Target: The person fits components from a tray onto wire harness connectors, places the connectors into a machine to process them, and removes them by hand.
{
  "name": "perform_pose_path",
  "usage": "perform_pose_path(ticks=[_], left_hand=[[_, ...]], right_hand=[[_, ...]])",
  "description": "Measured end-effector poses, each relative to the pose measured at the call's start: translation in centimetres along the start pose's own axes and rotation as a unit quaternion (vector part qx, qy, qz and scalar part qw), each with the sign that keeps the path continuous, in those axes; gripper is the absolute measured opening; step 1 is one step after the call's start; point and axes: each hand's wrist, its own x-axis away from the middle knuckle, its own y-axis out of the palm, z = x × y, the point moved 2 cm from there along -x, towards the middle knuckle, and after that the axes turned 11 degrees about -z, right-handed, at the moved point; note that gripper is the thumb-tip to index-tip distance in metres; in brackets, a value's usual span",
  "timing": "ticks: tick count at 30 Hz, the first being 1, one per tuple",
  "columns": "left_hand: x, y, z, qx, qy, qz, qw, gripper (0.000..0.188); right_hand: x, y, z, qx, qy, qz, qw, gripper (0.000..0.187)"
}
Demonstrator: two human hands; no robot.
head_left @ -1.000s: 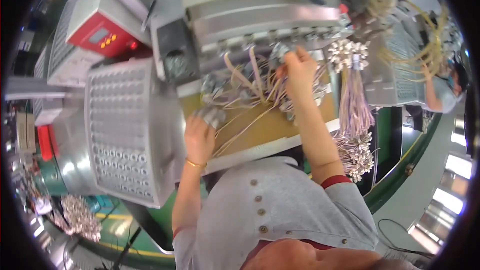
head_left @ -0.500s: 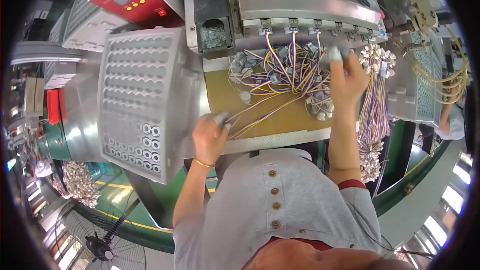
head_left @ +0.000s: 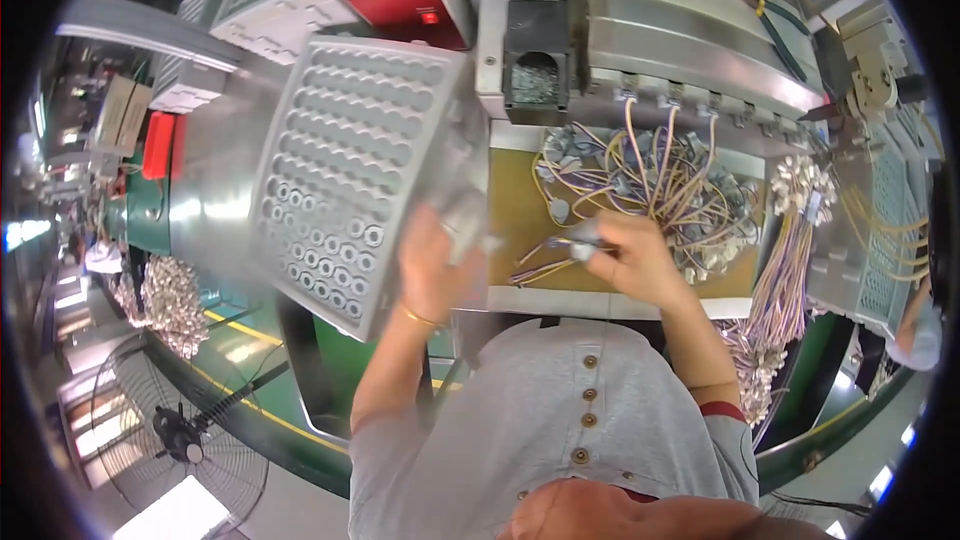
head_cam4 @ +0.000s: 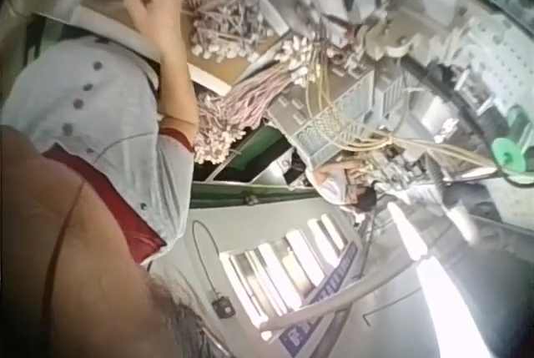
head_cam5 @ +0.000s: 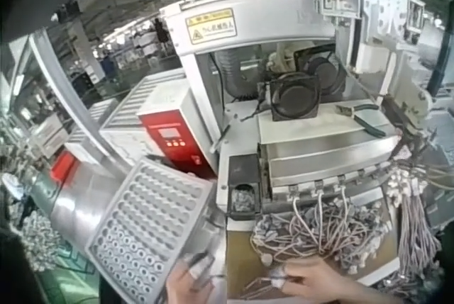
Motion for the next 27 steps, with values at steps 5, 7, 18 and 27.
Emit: perform_pose_path(ticks=[5,7,18,27], left_hand=[[1.9,-8.1,-14.4,-0.324,-0.237,0.103,0.91,0.028],[5.1,-9.7,-20.0,-0.482,-0.248,0.116,0.832,0.03],[3.7,-9.6,-15.4,-0.003,-0.275,0.167,0.947,0.028],[-1.7,4.2,4.0,0.619,-0.197,-0.079,0.756,0.033]], right_hand=[[2.0,-1.4,-0.3,-0.087,0.042,0.051,0.994,0.008],[2.0,-1.4,-1.1,-0.069,0.05,0.057,0.995,0.007],[0.4,-1.1,-1.2,0.011,-0.03,0.116,0.993,0.01],[0.2,-0.9,-1.2,-0.049,-0.051,0.174,0.982,0.005]])
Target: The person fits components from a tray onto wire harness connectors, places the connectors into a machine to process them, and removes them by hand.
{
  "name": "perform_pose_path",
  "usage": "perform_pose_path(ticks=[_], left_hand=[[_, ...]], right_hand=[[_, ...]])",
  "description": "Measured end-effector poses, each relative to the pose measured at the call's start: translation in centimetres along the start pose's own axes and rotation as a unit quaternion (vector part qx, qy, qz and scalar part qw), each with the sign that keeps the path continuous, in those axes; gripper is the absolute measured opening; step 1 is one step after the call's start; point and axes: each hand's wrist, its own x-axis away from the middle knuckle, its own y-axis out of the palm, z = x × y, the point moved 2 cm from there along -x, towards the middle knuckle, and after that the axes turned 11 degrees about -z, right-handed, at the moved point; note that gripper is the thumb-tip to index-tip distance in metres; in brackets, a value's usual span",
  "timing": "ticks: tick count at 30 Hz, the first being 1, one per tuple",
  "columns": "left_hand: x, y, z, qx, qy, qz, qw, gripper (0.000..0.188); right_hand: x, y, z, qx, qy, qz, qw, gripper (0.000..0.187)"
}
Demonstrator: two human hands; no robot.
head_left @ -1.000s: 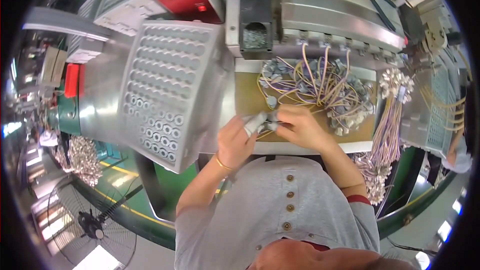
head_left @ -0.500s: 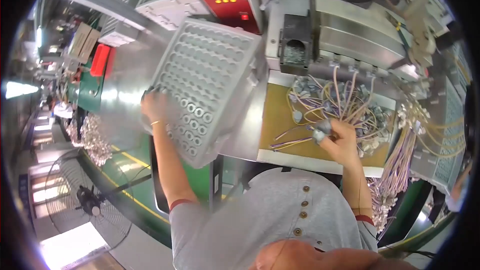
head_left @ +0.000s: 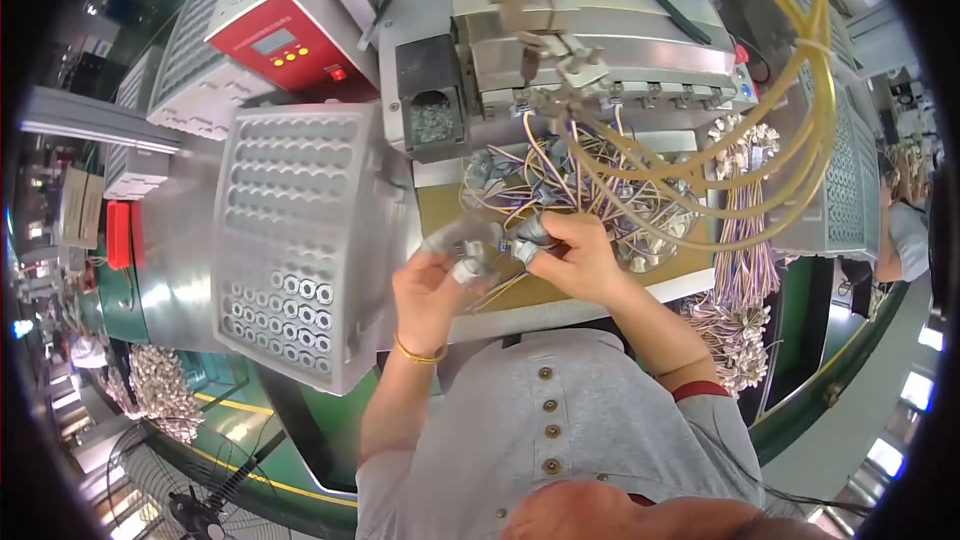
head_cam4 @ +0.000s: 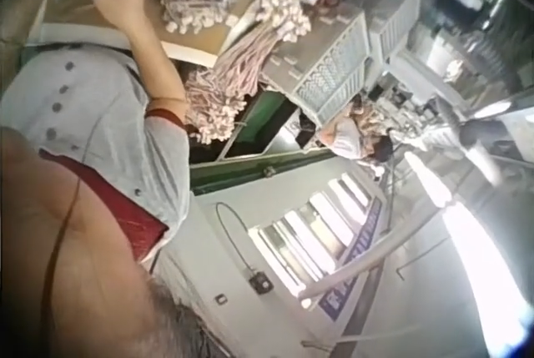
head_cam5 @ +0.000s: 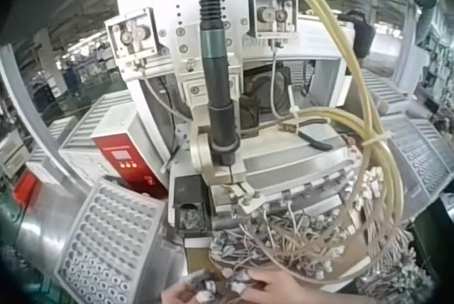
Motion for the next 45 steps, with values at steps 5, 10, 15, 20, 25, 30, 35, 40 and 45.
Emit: perform_pose_path(ticks=[5,10,15,20,25,30,35,40,45], left_hand=[[-0.4,1.4,-0.6,0.027,-0.027,-0.013,0.999,0.032],[-0.6,2.0,-0.5,0.023,-0.013,-0.046,0.999,0.034],[-0.4,2.2,-0.3,-0.006,0.025,-0.057,0.998,0.034],[-0.4,2.4,-0.1,-0.041,0.027,-0.087,0.995,0.034],[-1.1,3.2,0.2,0.001,-0.011,-0.061,0.998,0.026],[-2.1,3.2,-1.4,0.187,-0.083,-0.047,0.978,0.023],[-2.9,4.0,-1.3,0.214,-0.081,-0.125,0.965,0.028],[-4.3,5.5,-6.1,0.095,-0.03,-0.183,0.978,0.036],[-5.3,4.9,-8.6,-0.383,0.074,-0.2,0.899,0.04]], right_hand=[[0.7,-0.6,0.1,-0.011,0.011,-0.012,1.0,0.005],[0.9,-0.4,0.5,-0.093,0.053,-0.043,0.993,0.009],[0.6,-1.3,0.4,-0.032,0.041,-0.068,0.996,0.008],[0.6,-1.8,0.0,0.074,0.007,-0.077,0.994,0.008],[1.1,-0.9,-0.3,-0.088,0.127,-0.093,0.984,0.008],[0.9,-1.0,-0.9,-0.138,0.139,-0.023,0.98,0.008],[1.0,-2.8,-1.2,0.016,0.051,-0.039,0.998,0.012],[2.2,-4.8,3.5,-0.049,0.133,0.071,0.987,0.019],[2.2,-11.1,2.2,-0.24,0.034,0.394,0.886,0.006]])
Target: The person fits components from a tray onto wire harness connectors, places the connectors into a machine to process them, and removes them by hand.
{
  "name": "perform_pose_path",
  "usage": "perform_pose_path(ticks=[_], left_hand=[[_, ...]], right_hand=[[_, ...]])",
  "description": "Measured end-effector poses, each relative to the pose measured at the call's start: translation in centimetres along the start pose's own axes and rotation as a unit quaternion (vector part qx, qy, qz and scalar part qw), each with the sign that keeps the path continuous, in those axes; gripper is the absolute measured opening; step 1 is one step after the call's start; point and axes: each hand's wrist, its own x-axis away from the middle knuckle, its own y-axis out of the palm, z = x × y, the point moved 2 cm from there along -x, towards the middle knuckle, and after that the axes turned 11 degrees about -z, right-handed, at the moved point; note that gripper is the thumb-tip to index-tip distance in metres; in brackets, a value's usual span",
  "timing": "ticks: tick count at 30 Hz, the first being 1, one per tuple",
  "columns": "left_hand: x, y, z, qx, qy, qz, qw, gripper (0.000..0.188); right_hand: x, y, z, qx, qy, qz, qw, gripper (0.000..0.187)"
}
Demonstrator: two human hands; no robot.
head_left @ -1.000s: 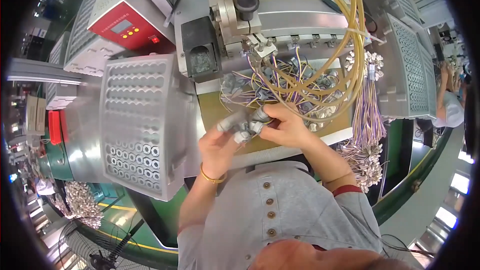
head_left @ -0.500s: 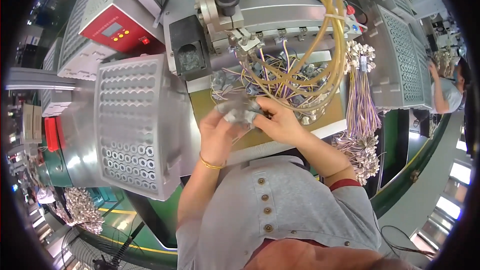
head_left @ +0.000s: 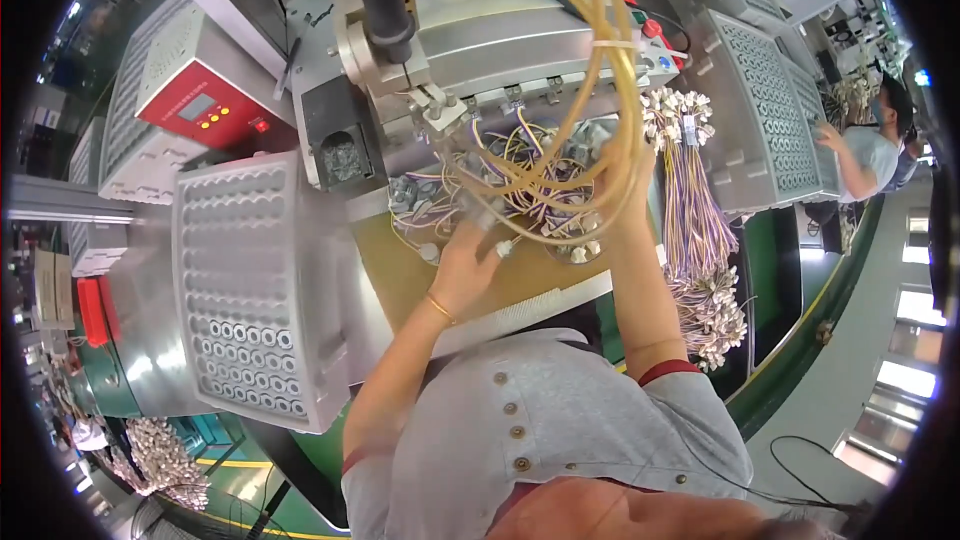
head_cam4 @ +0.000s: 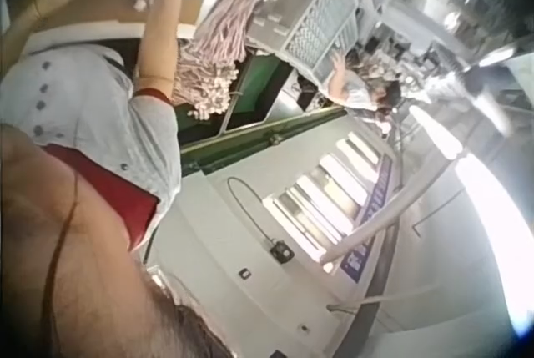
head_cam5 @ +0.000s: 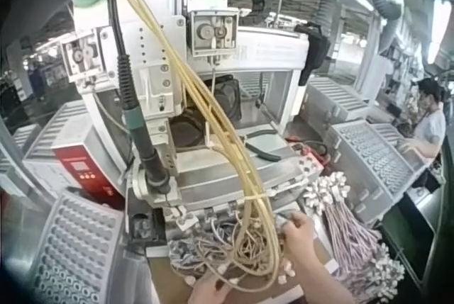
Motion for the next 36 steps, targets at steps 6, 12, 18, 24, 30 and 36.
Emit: perform_pose_path(ticks=[6,12,18,24,30,36], left_hand=[[0.7,-0.4,0.2,0.012,0.008,0.008,1.0,0.033],[4.7,-5.8,0.1,-0.005,-0.047,0.13,0.99,0.024],[10.3,-7.6,-1.9,0.009,-0.156,0.202,0.967,0.027],[11.4,-5.0,-2.1,-0.374,-0.048,0.029,0.926,0.03],[10.6,-5.1,-0.1,-0.324,-0.014,0.127,0.938,0.032],[9.1,-6.4,3.3,-0.278,0.013,0.201,0.939,0.037]], right_hand=[[-2.2,-0.6,4.3,-0.011,0.027,0.047,0.998,0.008],[-2.8,-0.7,4.3,0.045,-0.016,0.056,0.997,0.011],[-3.6,-1.5,5.7,0.024,0.006,0.055,0.998,0.012],[-3.7,-0.2,5.9,-0.028,-0.011,0.076,0.997,0.013],[-3.2,-0.1,5.9,-0.035,0.027,0.082,0.996,0.007],[-3.7,0.9,3.7,0.019,0.029,0.038,0.999,0.013]])
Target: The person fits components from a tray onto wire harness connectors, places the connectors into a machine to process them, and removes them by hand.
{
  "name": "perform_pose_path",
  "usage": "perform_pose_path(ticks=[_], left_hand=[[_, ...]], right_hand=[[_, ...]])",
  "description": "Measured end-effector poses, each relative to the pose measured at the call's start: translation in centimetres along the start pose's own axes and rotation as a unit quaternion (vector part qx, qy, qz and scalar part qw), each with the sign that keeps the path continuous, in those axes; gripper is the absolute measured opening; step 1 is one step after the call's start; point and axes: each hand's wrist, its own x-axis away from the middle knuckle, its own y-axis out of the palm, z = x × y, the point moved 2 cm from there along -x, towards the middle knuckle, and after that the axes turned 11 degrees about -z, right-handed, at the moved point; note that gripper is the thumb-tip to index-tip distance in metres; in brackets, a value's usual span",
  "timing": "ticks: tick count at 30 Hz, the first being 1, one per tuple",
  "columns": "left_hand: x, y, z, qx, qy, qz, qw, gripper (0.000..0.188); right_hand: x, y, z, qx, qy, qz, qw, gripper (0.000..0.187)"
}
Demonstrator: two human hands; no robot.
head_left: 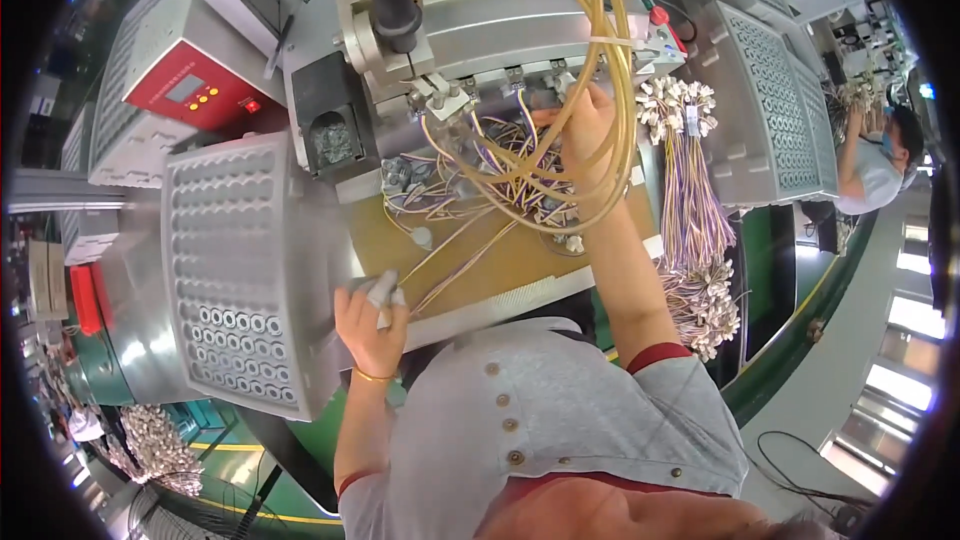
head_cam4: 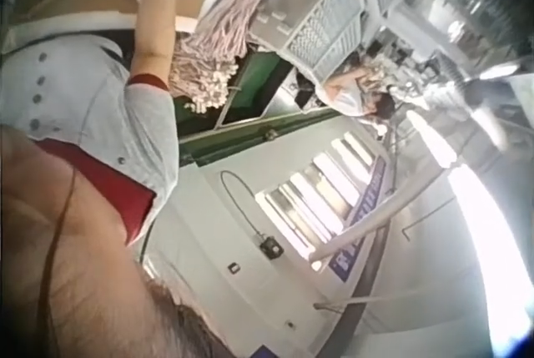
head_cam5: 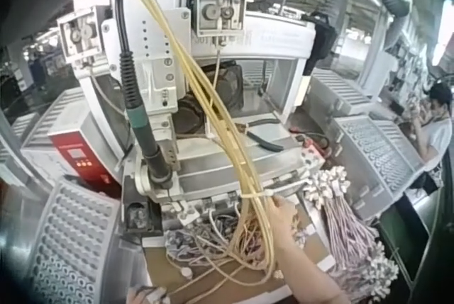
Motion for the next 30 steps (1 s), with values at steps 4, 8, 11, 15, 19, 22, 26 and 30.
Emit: perform_pose_path(ticks=[4,8,11,15,19,22,26,30], left_hand=[[-1.6,-1.7,1.7,0.0,0.059,0.013,0.998,0.037],[-2.5,-2.5,4.1,-0.016,0.121,-0.009,0.992,0.031],[-2.2,-1.6,3.5,-0.05,0.144,0.022,0.988,0.032],[-2.9,-3.7,0.5,-0.199,0.104,0.046,0.973,0.018],[2.5,-10.3,-13.9,-0.352,-0.17,0.134,0.911,0.021],[11.0,-16.6,-24.2,-0.625,-0.298,-0.051,0.72,0.04],[8.4,-16.1,-21.5,-0.343,-0.46,0.036,0.818,0.039],[6.5,-15.5,-17.3,-0.306,-0.261,0.173,0.899,0.029]], right_hand=[[1.0,-2.2,-2.1,0.456,-0.094,-0.02,0.885,0.021],[7.3,1.3,-1.9,0.457,-0.145,-0.265,0.837,0.015],[11.6,4.6,0.3,0.303,-0.156,-0.478,0.81,0.017],[11.2,5.1,-1.0,0.317,-0.066,-0.524,0.788,0.013],[10.8,3.5,-0.8,0.323,0.032,-0.491,0.808,0.013],[10.9,3.4,-0.8,0.298,-0.007,-0.483,0.823,0.014],[11.3,5.0,-0.7,0.298,-0.049,-0.47,0.829,0.012],[11.0,5.7,-0.6,0.273,-0.089,-0.445,0.848,0.011]])
